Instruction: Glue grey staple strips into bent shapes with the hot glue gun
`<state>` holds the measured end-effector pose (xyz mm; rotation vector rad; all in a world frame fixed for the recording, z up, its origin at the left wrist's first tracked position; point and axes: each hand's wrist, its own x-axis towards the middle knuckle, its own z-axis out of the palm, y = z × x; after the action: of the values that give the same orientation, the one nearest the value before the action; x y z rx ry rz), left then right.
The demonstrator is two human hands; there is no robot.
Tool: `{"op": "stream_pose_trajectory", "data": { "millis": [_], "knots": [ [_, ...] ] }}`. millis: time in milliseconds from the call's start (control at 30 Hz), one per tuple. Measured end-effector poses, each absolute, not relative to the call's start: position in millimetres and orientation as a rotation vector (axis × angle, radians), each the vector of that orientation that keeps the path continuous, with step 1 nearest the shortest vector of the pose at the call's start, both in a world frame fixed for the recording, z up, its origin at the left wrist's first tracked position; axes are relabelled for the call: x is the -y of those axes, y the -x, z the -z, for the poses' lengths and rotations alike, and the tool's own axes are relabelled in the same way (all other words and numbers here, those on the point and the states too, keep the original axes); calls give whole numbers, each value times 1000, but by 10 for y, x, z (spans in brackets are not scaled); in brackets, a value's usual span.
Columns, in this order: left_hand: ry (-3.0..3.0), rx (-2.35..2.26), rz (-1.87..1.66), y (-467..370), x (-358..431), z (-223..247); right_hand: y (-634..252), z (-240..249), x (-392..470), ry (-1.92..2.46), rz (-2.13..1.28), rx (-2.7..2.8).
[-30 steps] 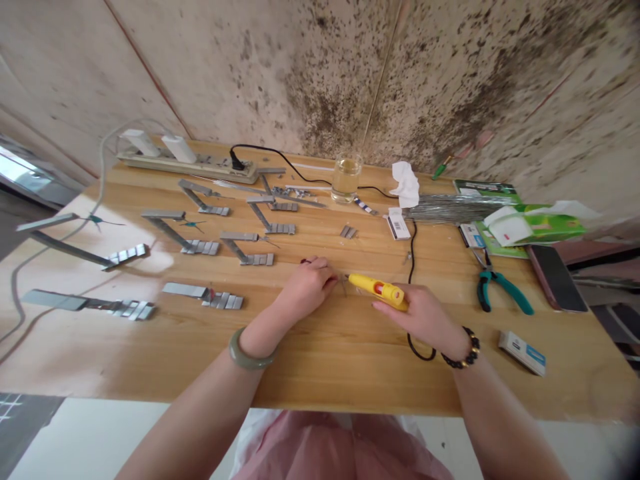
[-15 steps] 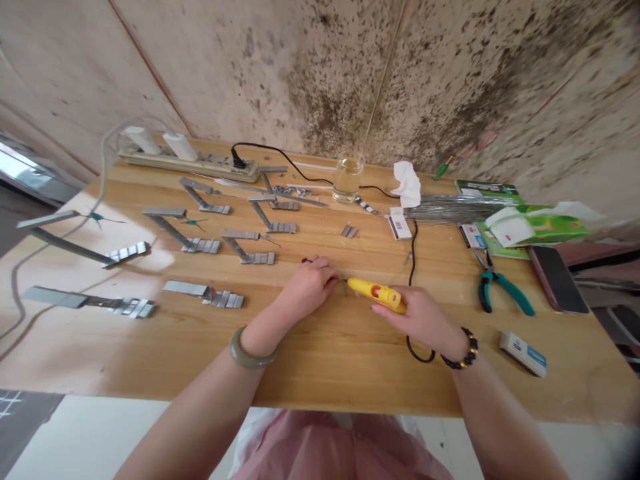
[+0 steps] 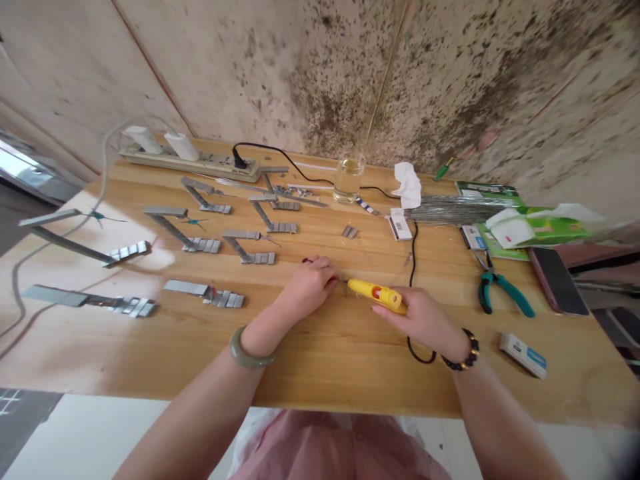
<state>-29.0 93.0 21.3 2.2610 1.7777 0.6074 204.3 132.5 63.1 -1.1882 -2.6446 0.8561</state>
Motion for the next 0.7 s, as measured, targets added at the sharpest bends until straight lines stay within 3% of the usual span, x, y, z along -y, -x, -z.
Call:
{"op": "stream_pose_trajectory", "data": {
  "millis": [700],
  "knots": [
    [-2251,-1763,-649,287,-930,-201,-2029,-660,-1320,1181,-829,2626]
  ]
}}
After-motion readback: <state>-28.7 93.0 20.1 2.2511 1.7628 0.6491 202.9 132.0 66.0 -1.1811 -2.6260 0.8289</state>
